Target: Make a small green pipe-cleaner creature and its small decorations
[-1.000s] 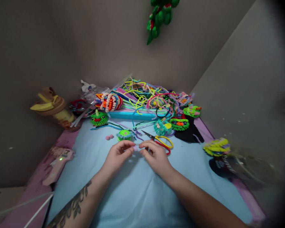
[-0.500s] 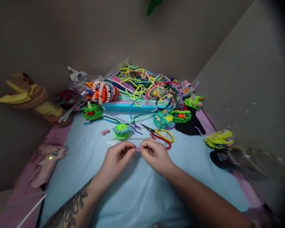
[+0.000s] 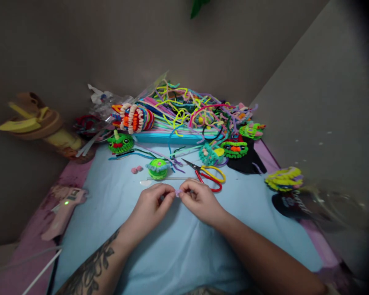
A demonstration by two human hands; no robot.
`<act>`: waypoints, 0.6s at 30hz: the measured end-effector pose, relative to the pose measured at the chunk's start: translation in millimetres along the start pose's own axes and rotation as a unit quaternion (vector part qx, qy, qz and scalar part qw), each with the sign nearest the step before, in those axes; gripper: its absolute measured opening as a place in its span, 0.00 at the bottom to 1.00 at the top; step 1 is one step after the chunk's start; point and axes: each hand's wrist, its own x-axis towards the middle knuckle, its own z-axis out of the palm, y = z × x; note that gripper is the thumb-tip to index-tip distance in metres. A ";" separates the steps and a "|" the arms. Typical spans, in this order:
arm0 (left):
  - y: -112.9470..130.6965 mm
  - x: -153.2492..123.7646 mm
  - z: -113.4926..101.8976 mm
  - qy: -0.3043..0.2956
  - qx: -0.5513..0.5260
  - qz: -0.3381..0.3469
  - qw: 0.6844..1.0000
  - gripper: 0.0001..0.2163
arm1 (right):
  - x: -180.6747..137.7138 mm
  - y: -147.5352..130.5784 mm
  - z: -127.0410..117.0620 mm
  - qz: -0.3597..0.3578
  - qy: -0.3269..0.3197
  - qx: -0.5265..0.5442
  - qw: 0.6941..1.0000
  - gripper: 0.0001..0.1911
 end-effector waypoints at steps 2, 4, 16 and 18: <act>-0.3 0.3 0.2 -0.003 0.017 0.007 1.000 0.05 | -0.6 -0.1 0.0 -0.009 -0.003 -0.004 1.000 0.06; -0.3 0.4 0.5 -0.006 0.032 0.012 0.999 0.05 | -1.2 0.4 0.1 -0.016 -0.004 -0.007 1.000 0.06; 0.1 -0.8 -0.8 -0.008 0.087 0.042 0.995 0.05 | 0.3 5.9 1.5 -0.004 -0.014 -0.018 1.000 0.05; -0.4 -1.1 -1.8 -0.007 0.089 0.039 0.995 0.05 | -0.1 5.5 1.5 0.000 -0.016 -0.014 1.000 0.05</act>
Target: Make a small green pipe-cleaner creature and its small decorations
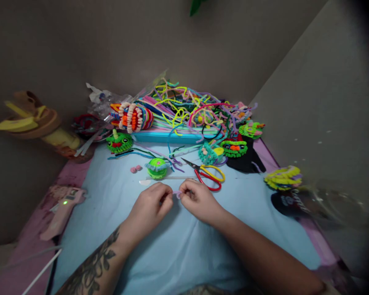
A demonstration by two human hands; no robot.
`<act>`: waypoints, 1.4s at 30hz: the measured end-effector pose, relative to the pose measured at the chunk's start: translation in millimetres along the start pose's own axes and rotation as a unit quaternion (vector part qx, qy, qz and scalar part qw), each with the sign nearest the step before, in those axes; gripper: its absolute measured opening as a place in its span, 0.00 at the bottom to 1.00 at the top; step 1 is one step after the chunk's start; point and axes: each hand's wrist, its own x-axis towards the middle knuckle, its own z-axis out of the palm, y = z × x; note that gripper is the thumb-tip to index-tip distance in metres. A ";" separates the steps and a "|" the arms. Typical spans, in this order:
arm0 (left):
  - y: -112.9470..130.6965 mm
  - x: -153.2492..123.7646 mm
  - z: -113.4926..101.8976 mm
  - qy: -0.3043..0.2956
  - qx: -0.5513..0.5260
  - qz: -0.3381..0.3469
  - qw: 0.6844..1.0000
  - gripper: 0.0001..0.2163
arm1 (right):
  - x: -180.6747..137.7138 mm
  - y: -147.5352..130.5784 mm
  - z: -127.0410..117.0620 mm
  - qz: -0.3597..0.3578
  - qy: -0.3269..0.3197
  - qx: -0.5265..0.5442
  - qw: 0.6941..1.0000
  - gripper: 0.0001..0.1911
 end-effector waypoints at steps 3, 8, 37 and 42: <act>0.0 -0.4 -1.5 0.001 0.001 -0.002 1.000 0.05 | -0.3 -0.7 -0.5 0.013 -0.001 0.008 1.000 0.04; 2.1 -0.3 -1.9 0.009 -0.014 -0.001 1.000 0.04 | 0.6 -2.5 -1.5 0.055 0.010 0.044 0.997 0.04; 19.3 -2.1 25.3 0.139 -0.158 -0.077 0.975 0.06 | -4.2 -4.5 19.4 0.107 0.147 0.329 0.927 0.09; 17.9 -2.3 22.2 0.137 -0.141 -0.058 0.979 0.06 | -3.3 -6.7 12.4 0.091 0.130 0.304 0.939 0.06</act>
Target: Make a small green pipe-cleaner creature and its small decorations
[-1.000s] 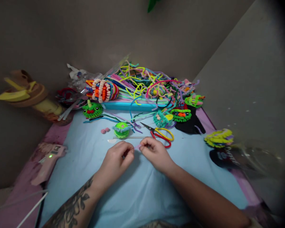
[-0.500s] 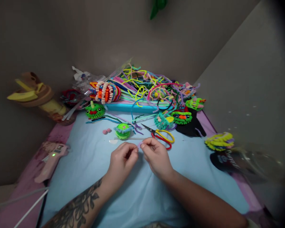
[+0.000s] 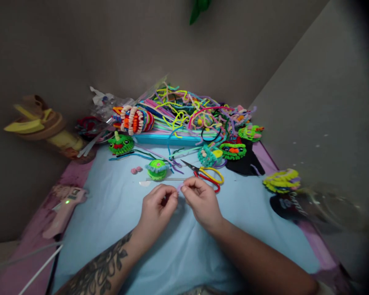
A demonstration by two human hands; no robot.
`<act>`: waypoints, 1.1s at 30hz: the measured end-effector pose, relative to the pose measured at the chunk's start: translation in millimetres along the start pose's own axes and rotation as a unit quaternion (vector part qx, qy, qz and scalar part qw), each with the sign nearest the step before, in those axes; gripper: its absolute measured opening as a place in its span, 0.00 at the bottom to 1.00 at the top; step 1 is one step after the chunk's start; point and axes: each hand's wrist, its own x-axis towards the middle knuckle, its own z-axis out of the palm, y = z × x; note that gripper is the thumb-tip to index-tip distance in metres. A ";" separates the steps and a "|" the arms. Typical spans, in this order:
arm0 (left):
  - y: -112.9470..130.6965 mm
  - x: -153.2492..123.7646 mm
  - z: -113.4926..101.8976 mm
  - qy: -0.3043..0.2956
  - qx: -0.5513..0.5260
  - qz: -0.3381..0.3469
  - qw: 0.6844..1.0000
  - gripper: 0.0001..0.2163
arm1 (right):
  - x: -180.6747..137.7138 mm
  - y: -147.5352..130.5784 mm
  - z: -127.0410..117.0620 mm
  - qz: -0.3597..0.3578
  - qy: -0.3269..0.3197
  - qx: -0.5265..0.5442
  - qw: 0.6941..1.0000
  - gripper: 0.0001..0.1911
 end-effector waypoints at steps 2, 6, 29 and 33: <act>-0.3 0.9 -1.1 -0.007 0.002 0.002 1.000 0.06 | 0.9 -4.1 -1.5 -0.021 -0.007 -0.039 0.999 0.06; -2.1 1.9 -4.1 -0.012 0.018 0.016 1.000 0.06 | 2.1 -8.7 -5.6 -0.093 -0.018 -0.129 0.987 0.04; -13.3 6.0 -9.2 -0.086 0.171 0.153 0.970 0.06 | 8.5 -9.0 -30.2 -0.273 -0.126 -0.389 0.871 0.06; -10.7 7.1 -11.4 -0.090 0.151 0.122 0.977 0.05 | 8.6 -10.5 -29.3 -0.266 -0.117 -0.363 0.885 0.06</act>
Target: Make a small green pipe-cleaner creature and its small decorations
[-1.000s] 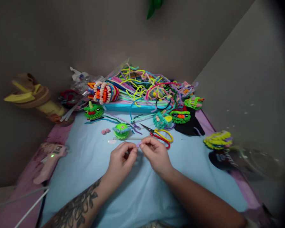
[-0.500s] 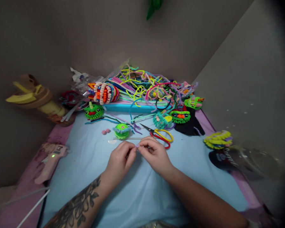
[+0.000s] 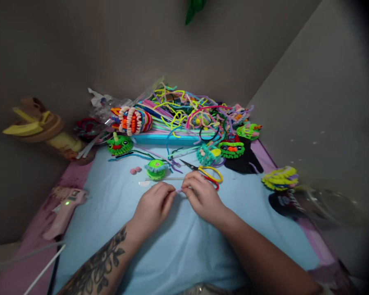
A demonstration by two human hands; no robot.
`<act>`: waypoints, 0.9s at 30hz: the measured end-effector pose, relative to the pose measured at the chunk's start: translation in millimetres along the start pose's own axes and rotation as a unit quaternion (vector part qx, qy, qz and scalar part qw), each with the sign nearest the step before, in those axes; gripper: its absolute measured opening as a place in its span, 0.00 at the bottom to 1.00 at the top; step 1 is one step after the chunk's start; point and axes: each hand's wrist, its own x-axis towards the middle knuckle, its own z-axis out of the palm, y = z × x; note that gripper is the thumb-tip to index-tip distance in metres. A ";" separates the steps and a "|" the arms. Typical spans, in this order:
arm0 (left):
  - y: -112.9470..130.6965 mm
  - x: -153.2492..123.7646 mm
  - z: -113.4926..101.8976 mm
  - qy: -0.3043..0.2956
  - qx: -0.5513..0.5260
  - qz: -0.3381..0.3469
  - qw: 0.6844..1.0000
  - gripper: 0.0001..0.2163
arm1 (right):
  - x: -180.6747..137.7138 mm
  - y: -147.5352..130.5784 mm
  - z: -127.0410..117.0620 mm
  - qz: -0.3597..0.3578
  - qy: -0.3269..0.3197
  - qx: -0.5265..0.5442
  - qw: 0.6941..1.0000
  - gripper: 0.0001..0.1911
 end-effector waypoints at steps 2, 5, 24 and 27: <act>0.5 0.4 0.3 -0.009 -0.016 -0.010 1.000 0.05 | 0.6 -1.2 0.0 0.006 0.005 0.021 1.000 0.06; 1.3 0.6 2.1 -0.010 -0.037 -0.022 0.999 0.06 | 1.6 -4.3 1.3 0.026 0.018 0.049 0.998 0.07; 9.6 1.5 7.4 0.067 -0.143 -0.122 0.980 0.07 | 1.3 -12.3 32.5 0.220 0.139 0.359 0.896 0.07; 8.7 1.1 8.5 0.071 -0.153 -0.127 0.977 0.07 | 1.4 -15.1 36.2 0.266 0.128 0.453 0.841 0.10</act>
